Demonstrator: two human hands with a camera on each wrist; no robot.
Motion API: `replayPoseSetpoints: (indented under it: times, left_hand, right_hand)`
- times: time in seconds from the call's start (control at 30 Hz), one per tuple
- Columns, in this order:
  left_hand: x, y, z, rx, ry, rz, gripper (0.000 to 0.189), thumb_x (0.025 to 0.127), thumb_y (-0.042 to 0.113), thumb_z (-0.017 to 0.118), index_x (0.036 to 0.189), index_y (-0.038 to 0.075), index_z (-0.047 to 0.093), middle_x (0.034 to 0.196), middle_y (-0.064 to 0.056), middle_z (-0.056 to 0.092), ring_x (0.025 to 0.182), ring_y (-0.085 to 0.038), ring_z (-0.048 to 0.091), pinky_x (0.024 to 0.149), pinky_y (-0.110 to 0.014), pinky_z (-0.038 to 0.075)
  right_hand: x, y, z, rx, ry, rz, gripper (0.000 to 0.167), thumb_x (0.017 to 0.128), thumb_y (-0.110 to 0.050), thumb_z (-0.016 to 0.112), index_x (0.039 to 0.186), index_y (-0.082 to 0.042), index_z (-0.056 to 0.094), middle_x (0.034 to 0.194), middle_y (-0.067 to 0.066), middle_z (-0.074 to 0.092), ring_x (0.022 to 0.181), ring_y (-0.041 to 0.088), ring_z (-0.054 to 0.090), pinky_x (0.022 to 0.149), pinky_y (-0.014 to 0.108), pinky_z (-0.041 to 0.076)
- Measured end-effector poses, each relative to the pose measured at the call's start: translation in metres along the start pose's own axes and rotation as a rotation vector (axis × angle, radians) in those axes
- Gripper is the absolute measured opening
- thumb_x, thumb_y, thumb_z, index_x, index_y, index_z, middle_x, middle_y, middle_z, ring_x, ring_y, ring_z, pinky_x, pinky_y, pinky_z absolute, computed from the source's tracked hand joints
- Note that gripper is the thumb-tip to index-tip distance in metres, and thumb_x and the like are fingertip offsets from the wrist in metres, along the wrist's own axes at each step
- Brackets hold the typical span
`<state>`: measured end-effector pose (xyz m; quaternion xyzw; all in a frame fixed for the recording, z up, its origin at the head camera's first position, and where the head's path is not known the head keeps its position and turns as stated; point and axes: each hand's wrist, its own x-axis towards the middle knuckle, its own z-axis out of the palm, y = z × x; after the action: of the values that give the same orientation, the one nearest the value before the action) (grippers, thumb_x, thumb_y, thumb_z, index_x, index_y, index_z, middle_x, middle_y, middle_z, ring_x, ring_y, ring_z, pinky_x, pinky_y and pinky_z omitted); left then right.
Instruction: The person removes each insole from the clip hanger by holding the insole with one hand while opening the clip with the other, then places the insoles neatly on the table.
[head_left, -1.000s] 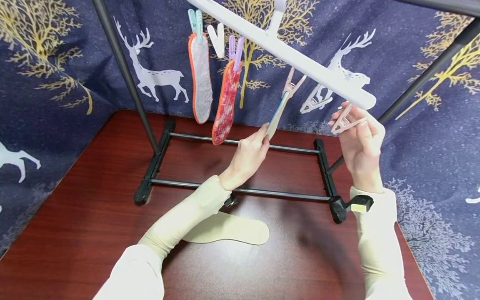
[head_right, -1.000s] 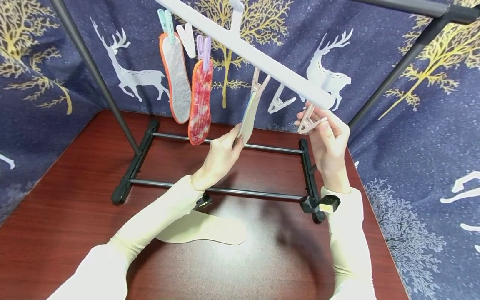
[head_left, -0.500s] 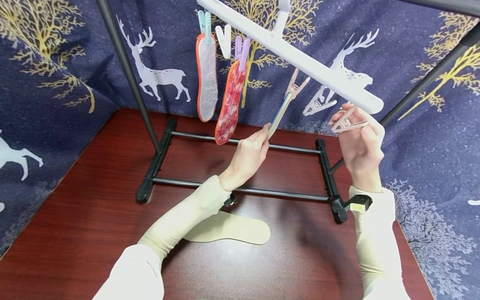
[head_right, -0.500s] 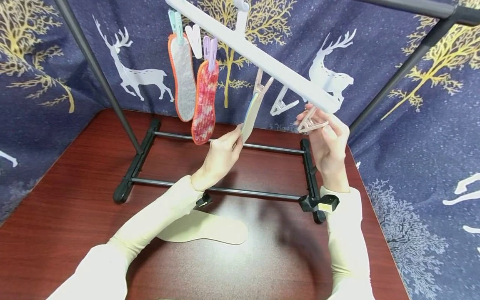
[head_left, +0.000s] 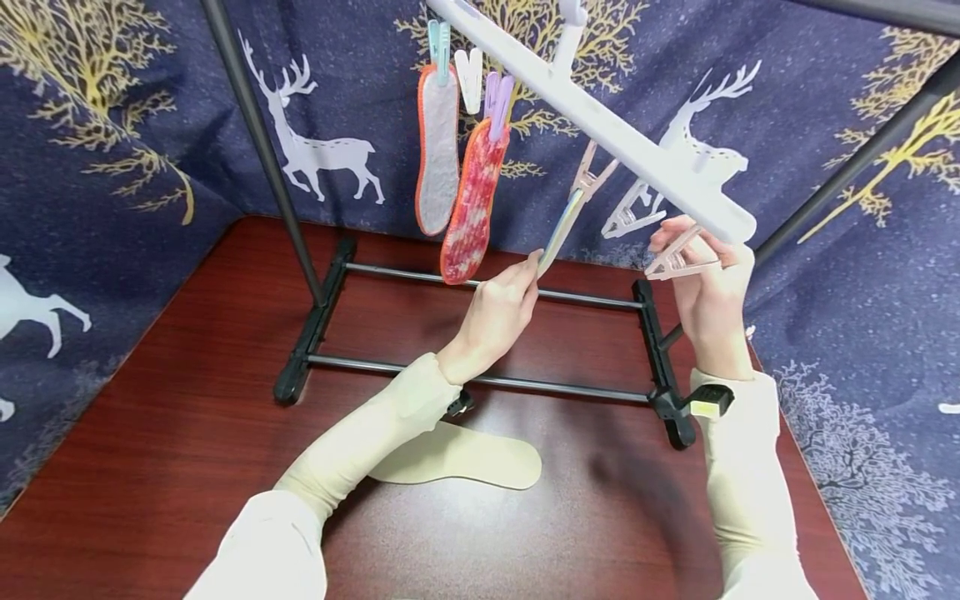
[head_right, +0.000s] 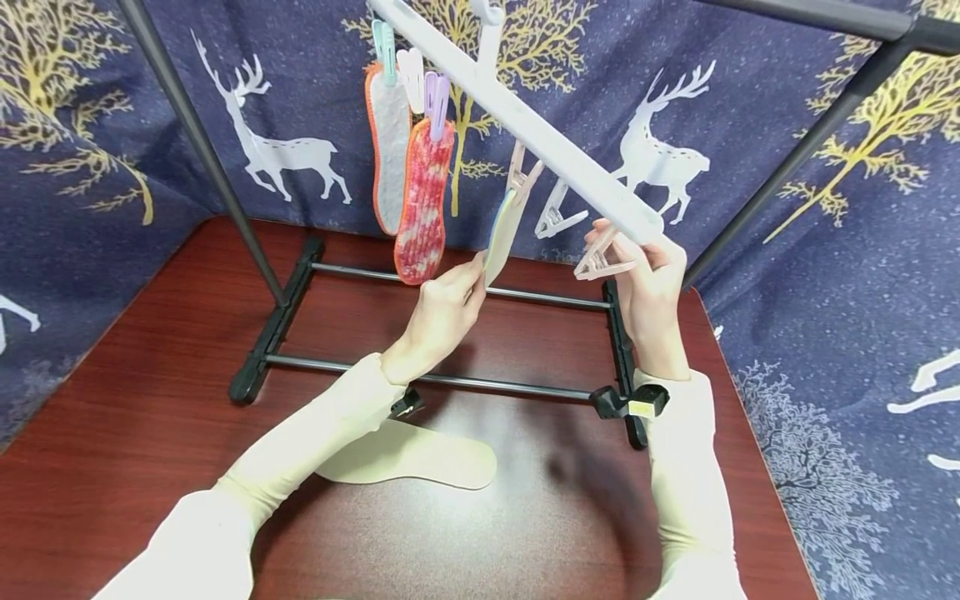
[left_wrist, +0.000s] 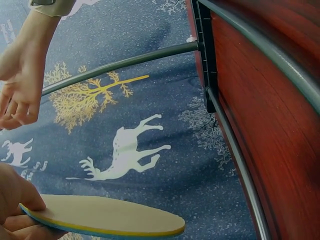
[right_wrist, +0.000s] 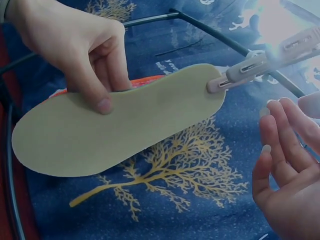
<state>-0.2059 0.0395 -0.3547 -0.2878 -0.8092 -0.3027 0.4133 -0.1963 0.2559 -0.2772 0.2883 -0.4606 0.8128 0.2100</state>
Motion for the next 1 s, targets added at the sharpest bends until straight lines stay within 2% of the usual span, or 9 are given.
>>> replayPoseSetpoints:
  times: [0.23, 0.4, 0.5, 0.6, 0.7, 0.73, 0.83, 0.93, 1.0]
  left_hand:
    - [-0.002, 0.0, -0.001, -0.009, -0.028, -0.012, 0.034, 0.088, 0.0, 0.063, 0.121, -0.001, 0.064, 0.103, -0.012, 0.072, 0.093, -0.019, 0.071, 0.077, -0.029, 0.056]
    - [-0.004, 0.003, -0.001, -0.023, -0.039, -0.017, 0.035, 0.087, 0.001, 0.064, 0.122, -0.001, 0.063, 0.103, -0.012, 0.072, 0.091, -0.019, 0.071, 0.078, -0.03, 0.056]
    - [-0.004, 0.004, -0.002, -0.019, -0.035, -0.018, 0.035, 0.087, 0.001, 0.065, 0.122, -0.001, 0.063, 0.102, -0.012, 0.072, 0.09, -0.019, 0.071, 0.077, -0.029, 0.057]
    - [-0.004, 0.004, -0.003, -0.017, -0.034, -0.02, 0.035, 0.087, 0.001, 0.065, 0.122, 0.0, 0.064, 0.104, -0.012, 0.072, 0.091, -0.019, 0.072, 0.077, -0.029, 0.057]
    - [-0.004, 0.005, -0.004, -0.021, -0.042, -0.024, 0.034, 0.088, 0.002, 0.064, 0.122, 0.0, 0.064, 0.105, -0.011, 0.072, 0.092, -0.019, 0.071, 0.077, -0.03, 0.056]
    - [-0.004, 0.005, -0.004, -0.024, -0.047, -0.025, 0.034, 0.088, 0.002, 0.064, 0.121, -0.001, 0.064, 0.106, -0.011, 0.072, 0.092, -0.019, 0.071, 0.078, -0.03, 0.056]
    - [-0.003, 0.007, -0.004, -0.028, -0.058, -0.025, 0.033, 0.088, 0.002, 0.063, 0.121, -0.001, 0.064, 0.106, -0.011, 0.072, 0.093, -0.019, 0.071, 0.078, -0.03, 0.056]
    - [-0.003, 0.008, -0.005, -0.023, -0.065, -0.025, 0.032, 0.088, 0.002, 0.063, 0.12, -0.001, 0.064, 0.106, -0.011, 0.072, 0.093, -0.019, 0.071, 0.078, -0.03, 0.056]
    - [-0.003, 0.009, -0.005, -0.017, -0.065, -0.018, 0.031, 0.088, 0.002, 0.063, 0.119, -0.001, 0.064, 0.106, -0.011, 0.072, 0.092, -0.018, 0.071, 0.077, -0.03, 0.056]
  right_hand:
    - [0.006, 0.008, 0.002, -0.066, -0.006, 0.025, 0.015, 0.083, 0.005, 0.068, 0.094, 0.014, 0.067, 0.083, 0.016, 0.069, 0.073, 0.02, 0.066, 0.073, 0.027, 0.053]
    - [0.009, 0.013, 0.005, -0.052, 0.029, 0.09, 0.025, 0.077, -0.001, 0.078, 0.098, 0.009, 0.068, 0.088, 0.015, 0.071, 0.072, 0.018, 0.067, 0.071, 0.025, 0.052]
    - [0.011, 0.014, 0.009, -0.054, 0.045, 0.123, 0.022, 0.078, -0.001, 0.077, 0.097, 0.008, 0.068, 0.091, 0.013, 0.071, 0.073, 0.016, 0.066, 0.072, 0.023, 0.052]
    - [0.014, 0.016, 0.012, -0.171, 0.034, 0.113, 0.013, 0.084, -0.003, 0.072, 0.096, 0.002, 0.07, 0.09, 0.007, 0.071, 0.074, 0.011, 0.064, 0.073, 0.021, 0.05]
    - [0.017, 0.018, 0.015, -0.225, 0.041, 0.102, 0.014, 0.085, -0.005, 0.07, 0.099, -0.004, 0.07, 0.093, 0.003, 0.071, 0.078, 0.008, 0.062, 0.074, 0.02, 0.049]
    - [0.019, 0.019, 0.015, -0.253, 0.035, 0.091, 0.015, 0.086, -0.005, 0.069, 0.101, -0.006, 0.07, 0.095, 0.002, 0.071, 0.081, 0.008, 0.063, 0.076, 0.02, 0.049]
    - [0.023, 0.021, 0.018, -0.231, 0.007, 0.086, 0.021, 0.086, -0.006, 0.069, 0.107, -0.004, 0.069, 0.101, 0.005, 0.07, 0.091, 0.013, 0.065, 0.083, 0.024, 0.049]
    - [0.029, 0.022, 0.022, -0.299, -0.049, 0.064, 0.023, 0.087, -0.008, 0.068, 0.11, -0.002, 0.068, 0.1, 0.005, 0.071, 0.095, 0.018, 0.066, 0.088, 0.028, 0.047]
    - [0.031, 0.023, 0.026, -0.348, -0.058, 0.047, 0.023, 0.087, -0.009, 0.068, 0.109, -0.002, 0.069, 0.097, 0.003, 0.071, 0.095, 0.017, 0.064, 0.089, 0.029, 0.045]
